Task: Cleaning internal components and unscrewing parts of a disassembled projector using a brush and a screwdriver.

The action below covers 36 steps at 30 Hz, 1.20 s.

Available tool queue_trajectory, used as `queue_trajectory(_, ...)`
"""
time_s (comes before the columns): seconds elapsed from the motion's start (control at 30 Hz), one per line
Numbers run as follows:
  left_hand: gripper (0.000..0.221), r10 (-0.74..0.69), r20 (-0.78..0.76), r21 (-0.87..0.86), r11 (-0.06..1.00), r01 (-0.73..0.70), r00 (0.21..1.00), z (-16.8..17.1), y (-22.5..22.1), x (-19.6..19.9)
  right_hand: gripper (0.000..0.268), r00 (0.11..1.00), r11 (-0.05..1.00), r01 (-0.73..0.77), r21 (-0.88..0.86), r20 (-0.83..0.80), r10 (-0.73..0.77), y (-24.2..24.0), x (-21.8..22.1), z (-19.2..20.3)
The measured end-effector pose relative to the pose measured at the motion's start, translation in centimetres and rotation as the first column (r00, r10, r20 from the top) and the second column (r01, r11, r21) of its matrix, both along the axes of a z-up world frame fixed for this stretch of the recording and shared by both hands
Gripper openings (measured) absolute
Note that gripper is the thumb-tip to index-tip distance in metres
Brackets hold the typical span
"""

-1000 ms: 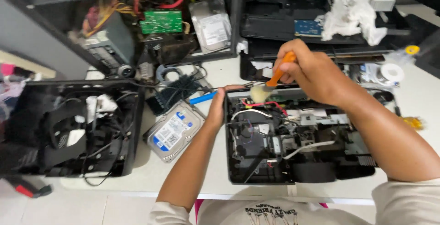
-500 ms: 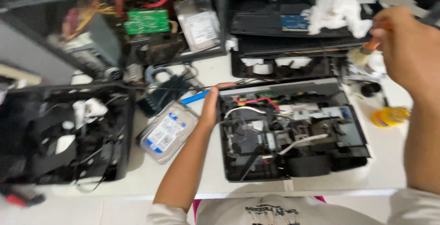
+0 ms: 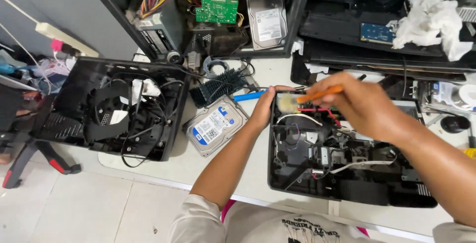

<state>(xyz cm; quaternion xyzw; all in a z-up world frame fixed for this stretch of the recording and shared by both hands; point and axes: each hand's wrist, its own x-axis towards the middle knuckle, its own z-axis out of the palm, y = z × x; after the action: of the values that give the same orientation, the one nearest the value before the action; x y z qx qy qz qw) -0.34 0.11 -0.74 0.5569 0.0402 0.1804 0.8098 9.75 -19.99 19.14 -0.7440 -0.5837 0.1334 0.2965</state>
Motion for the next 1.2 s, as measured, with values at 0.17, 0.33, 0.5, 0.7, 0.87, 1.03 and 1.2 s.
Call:
queue_trajectory(0.17, 0.069, 0.039, -0.052, 0.095, 0.995, -0.034, 0.998, 1.8, -0.5, -1.0, 0.038, 0.936, 0.949, 0.274, -0.158, 0.270, -0.225, -2.6, -0.7, 2.2)
queue_trajectory(0.33, 0.073, 0.071, -0.091, 0.214, 0.975, -0.050, 0.993, 2.0, -0.1, -0.9, 0.018, 0.977, 0.904, 0.185, 0.385, 0.030, -0.213, -6.2, -0.2, 2.6)
queue_trajectory(0.5, 0.066, 0.059, -0.095, 0.096, 0.994, -0.050, 0.994, 2.0, -0.3, -0.9, 0.022, 0.998, 0.895, 0.046, 0.443, -0.066, -0.018, -7.0, 0.0, 2.2)
queue_trajectory(0.7, 0.065, 0.044, -0.092, 0.024, 0.999, -0.042, 0.995, 1.6, -0.2, -0.6, 0.014, 0.999, 0.981, 0.017, 0.193, 0.043, -0.026, -3.5, -1.0, 1.5)
queue_trajectory(0.87, 0.066, 0.049, -0.094, 0.045, 0.998, -0.044, 0.994, 1.6, -0.4, -0.8, 0.015, 0.991, 0.903, 0.041, 0.428, 0.094, -0.090, -4.4, -0.4, 0.9)
queue_trajectory(1.03, 0.069, 0.046, -0.116, 0.058, 0.998, -0.040, 0.992, 2.1, -0.4, -0.8, 0.015, 0.995, 0.991, 0.014, 0.134, -0.095, -0.001, -2.9, -0.3, 0.9)
queue_trajectory(1.2, 0.066, 0.055, -0.121, 0.060, 0.997, -0.048, 0.991, 1.7, -0.4, -0.9, 0.011, 0.979, 0.856, 0.033, 0.516, -0.191, 0.077, -3.5, 0.2, -1.0)
